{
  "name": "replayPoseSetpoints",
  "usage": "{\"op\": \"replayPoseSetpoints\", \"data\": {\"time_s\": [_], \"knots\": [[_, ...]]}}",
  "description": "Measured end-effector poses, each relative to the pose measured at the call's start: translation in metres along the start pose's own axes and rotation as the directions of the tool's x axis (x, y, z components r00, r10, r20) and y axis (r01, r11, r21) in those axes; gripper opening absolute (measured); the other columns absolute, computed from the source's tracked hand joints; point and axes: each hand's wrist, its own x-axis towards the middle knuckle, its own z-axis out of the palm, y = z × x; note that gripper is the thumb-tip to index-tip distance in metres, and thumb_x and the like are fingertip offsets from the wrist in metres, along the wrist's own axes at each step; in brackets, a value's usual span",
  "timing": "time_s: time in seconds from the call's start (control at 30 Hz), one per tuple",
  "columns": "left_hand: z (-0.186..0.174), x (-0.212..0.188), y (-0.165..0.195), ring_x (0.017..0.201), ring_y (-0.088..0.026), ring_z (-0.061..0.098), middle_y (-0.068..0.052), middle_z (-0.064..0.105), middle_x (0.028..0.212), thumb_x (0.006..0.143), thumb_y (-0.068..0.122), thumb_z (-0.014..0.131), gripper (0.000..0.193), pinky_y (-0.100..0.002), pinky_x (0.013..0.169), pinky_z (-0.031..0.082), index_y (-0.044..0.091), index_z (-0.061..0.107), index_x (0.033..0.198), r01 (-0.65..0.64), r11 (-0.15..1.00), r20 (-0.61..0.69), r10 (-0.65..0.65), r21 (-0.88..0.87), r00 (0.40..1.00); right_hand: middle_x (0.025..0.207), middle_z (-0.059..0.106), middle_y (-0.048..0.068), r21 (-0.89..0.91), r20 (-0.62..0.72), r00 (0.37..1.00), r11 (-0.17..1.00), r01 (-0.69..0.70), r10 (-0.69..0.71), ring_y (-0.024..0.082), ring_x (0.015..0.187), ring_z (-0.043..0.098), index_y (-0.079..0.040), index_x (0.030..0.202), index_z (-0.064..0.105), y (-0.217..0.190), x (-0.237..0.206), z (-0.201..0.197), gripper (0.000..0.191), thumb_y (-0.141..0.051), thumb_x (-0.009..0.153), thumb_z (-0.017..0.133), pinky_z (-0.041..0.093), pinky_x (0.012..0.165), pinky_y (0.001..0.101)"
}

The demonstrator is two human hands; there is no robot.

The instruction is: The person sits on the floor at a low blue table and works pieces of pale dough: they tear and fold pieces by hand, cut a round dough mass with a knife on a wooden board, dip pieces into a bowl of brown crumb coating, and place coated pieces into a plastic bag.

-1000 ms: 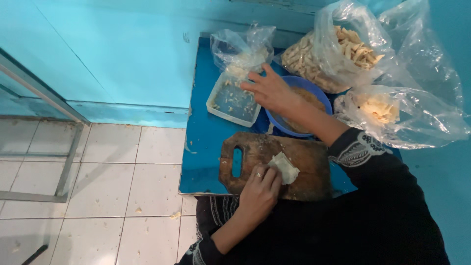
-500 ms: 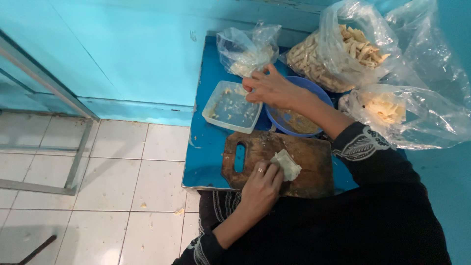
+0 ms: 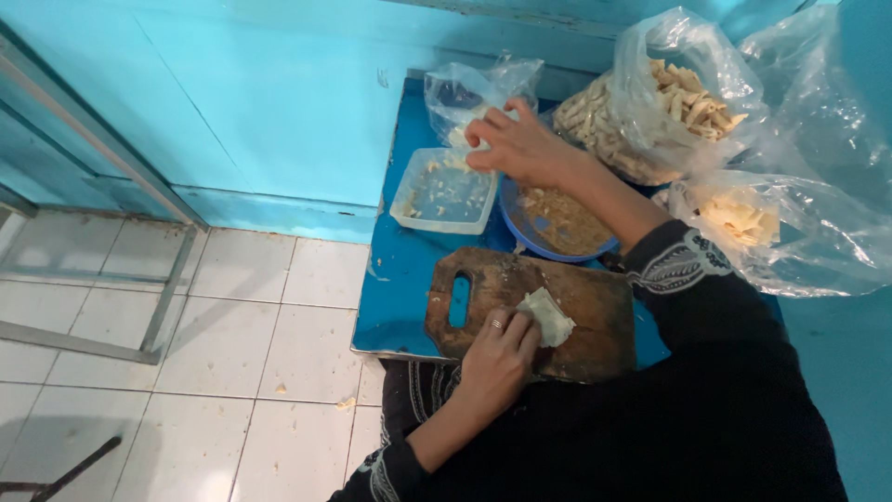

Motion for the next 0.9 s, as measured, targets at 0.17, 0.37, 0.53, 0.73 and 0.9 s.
{"op": "replayPoseSetpoints", "data": {"time_s": [0.17,0.37,0.53,0.73,0.9], "knots": [[-0.003,0.001,0.002,0.114,-0.035,0.057,-0.017,0.061,0.116,0.084,0.011,0.069,0.036,-0.042,0.099,0.050,-0.005,0.063,0.116,0.050,0.994,-0.025,-0.052,-0.097,0.998,0.130,0.046,0.006,0.130,0.411,0.898,0.965,-0.227,0.156,0.031,0.132,0.036,-0.025,0.084,0.075,-0.003,0.014,-0.007,0.020,-0.014,0.068,0.081,0.018,0.114,0.0702],[-0.014,0.009,-0.002,0.106,-0.038,0.062,-0.020,0.062,0.122,0.084,0.005,0.070,0.050,-0.043,0.093,0.053,-0.007,0.060,0.131,0.080,0.981,0.037,-0.074,-0.177,0.997,0.140,0.045,0.007,0.083,0.351,0.923,0.977,-0.198,0.157,0.031,0.136,0.036,-0.027,0.087,0.081,-0.020,0.006,-0.007,0.022,-0.013,0.071,0.078,0.012,0.117,0.0741],[-0.023,0.025,-0.025,0.099,-0.037,0.066,-0.019,0.063,0.129,0.079,0.002,0.067,0.053,-0.042,0.078,0.055,-0.002,0.061,0.132,0.192,0.959,0.219,-0.145,-0.207,0.965,0.138,0.050,0.007,-0.036,0.193,0.971,0.990,-0.136,0.140,0.028,0.134,0.042,-0.024,0.088,0.083,-0.033,0.001,0.001,0.019,-0.011,0.076,0.076,0.017,0.118,0.0736],[-0.014,0.058,-0.102,0.098,-0.026,0.070,-0.010,0.064,0.101,0.077,0.013,0.063,0.030,-0.053,0.098,0.046,0.005,0.068,0.105,0.073,0.869,0.038,-0.105,0.490,0.994,0.138,0.052,0.006,-0.020,0.118,0.986,0.993,-0.117,0.118,0.029,0.133,0.043,-0.025,0.086,0.083,-0.034,0.006,0.012,0.017,-0.012,0.076,0.077,0.018,0.117,0.0743],[0.005,0.058,-0.119,0.094,-0.029,0.068,-0.010,0.066,0.094,0.087,0.009,0.061,0.010,-0.050,0.102,0.045,0.009,0.069,0.093,0.093,0.898,0.198,-0.194,0.430,0.961,0.130,0.051,0.005,0.160,0.069,0.992,0.981,-0.114,0.104,0.030,0.132,0.044,-0.022,0.076,0.074,-0.032,0.008,0.009,0.013,-0.009,0.077,0.077,0.019,0.118,0.0706]]}}
